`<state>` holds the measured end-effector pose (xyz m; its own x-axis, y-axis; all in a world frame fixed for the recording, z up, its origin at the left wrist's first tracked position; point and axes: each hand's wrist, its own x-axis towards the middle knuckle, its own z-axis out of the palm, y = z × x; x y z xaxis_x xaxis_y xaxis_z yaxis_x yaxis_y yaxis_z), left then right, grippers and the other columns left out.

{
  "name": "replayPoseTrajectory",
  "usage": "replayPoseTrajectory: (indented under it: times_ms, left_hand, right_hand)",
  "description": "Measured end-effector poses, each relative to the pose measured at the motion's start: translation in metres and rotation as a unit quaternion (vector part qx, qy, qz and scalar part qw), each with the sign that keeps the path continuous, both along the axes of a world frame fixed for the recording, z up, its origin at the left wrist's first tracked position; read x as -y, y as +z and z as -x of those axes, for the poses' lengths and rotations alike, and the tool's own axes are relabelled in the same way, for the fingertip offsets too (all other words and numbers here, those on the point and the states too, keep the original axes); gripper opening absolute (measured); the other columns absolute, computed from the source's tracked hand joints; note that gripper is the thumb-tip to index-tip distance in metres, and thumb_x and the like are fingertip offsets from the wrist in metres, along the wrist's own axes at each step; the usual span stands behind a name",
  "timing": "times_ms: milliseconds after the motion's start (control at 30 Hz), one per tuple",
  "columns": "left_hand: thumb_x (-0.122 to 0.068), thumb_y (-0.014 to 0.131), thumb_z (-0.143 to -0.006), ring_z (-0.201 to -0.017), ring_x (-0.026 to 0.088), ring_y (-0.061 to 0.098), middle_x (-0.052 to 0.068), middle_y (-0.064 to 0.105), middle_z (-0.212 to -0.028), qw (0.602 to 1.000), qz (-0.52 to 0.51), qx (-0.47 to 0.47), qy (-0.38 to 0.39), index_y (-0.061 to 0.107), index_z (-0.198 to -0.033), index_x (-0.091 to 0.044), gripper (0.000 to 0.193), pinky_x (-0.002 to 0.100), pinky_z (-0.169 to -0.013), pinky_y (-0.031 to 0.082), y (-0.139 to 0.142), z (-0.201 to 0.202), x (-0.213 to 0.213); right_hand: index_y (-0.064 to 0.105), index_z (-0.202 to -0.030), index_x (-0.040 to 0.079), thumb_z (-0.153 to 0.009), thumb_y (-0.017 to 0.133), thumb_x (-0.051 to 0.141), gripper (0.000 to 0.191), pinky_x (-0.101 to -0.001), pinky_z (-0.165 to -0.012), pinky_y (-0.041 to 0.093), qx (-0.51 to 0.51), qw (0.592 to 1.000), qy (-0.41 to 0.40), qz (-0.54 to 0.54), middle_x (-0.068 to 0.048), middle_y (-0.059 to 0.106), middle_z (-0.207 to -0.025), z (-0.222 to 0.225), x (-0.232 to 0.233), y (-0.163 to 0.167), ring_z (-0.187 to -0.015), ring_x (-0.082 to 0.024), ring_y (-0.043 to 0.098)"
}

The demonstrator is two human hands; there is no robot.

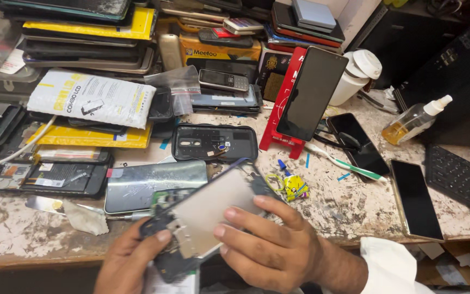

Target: The person applies adhesive to the edges of a smartphone frame, then installs a new screen and battery into the chassis. They connect internal ribbon cables and align the display assembly within the frame.

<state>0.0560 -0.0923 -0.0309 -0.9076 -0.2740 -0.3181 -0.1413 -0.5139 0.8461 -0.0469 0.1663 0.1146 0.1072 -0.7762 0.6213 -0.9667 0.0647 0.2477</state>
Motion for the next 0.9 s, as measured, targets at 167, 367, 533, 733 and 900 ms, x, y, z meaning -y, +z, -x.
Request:
replayPoseTrajectory:
  times_ms: [167, 367, 533, 733, 900]
  left_hand:
    - [-0.005, 0.066, -0.087, -0.096, 0.020, 0.072, 0.016, 0.078, -0.104, 0.990, 0.082, 0.017, 0.115, 0.072, -0.123, 0.006, 0.038, 0.035, -0.092, 0.054, -0.021, -0.029, 0.051]
    - [-0.002, 0.065, -0.091, -0.096, 0.020, 0.071, 0.018, 0.076, -0.105, 0.972, 0.128, -0.014, 0.197, 0.070, -0.121, 0.009, 0.032, 0.033, -0.093, 0.054, -0.021, -0.042, 0.073]
    - [0.000, 0.064, -0.093, -0.095, 0.020, 0.071, 0.020, 0.073, -0.104, 0.974, 0.007, -0.059, 0.220, 0.066, -0.119, 0.011, 0.028, 0.036, -0.089, 0.056, -0.010, -0.029, 0.059]
    - [0.000, 0.061, -0.092, -0.092, 0.020, 0.071, 0.021, 0.075, -0.104, 0.975, -0.002, -0.065, 0.212, 0.068, -0.119, 0.011, 0.029, 0.035, -0.086, 0.057, 0.006, -0.022, 0.057]
    - [-0.001, 0.063, -0.094, -0.091, 0.018, 0.070, 0.018, 0.075, -0.103, 0.973, 0.027, -0.089, 0.213, 0.069, -0.117, 0.010, 0.026, 0.032, -0.085, 0.055, 0.018, -0.020, 0.057]
  right_hand:
    - [0.069, -0.110, 0.007, -0.090, 0.073, 0.004, 0.021, -0.0422, -0.089, 0.055, 0.171, 0.983, -0.061, 0.035, -0.007, 0.072, -0.112, 0.047, 0.005, 0.004, -0.104, -0.025, 0.071]
    - [0.076, -0.103, 0.010, -0.089, 0.073, 0.016, 0.016, -0.0346, -0.077, 0.058, 0.398, 0.881, -0.244, -0.082, -0.006, 0.070, -0.102, 0.121, 0.035, -0.001, -0.089, -0.022, 0.071]
    - [0.076, -0.100, 0.009, -0.089, 0.074, 0.018, 0.015, -0.0385, -0.088, 0.055, 0.324, 0.915, -0.188, -0.152, -0.008, 0.069, -0.100, 0.146, 0.068, -0.010, -0.099, -0.026, 0.068]
    - [0.076, -0.098, 0.010, -0.087, 0.074, 0.016, 0.013, -0.0411, -0.092, 0.052, 0.273, 0.919, -0.160, -0.236, -0.009, 0.067, -0.098, 0.150, 0.100, -0.015, -0.104, -0.028, 0.064]
    - [0.075, -0.096, 0.009, -0.086, 0.075, 0.016, 0.012, -0.0415, -0.091, 0.053, 0.263, 0.917, -0.163, -0.250, -0.009, 0.068, -0.099, 0.151, 0.109, -0.016, -0.103, -0.028, 0.064]
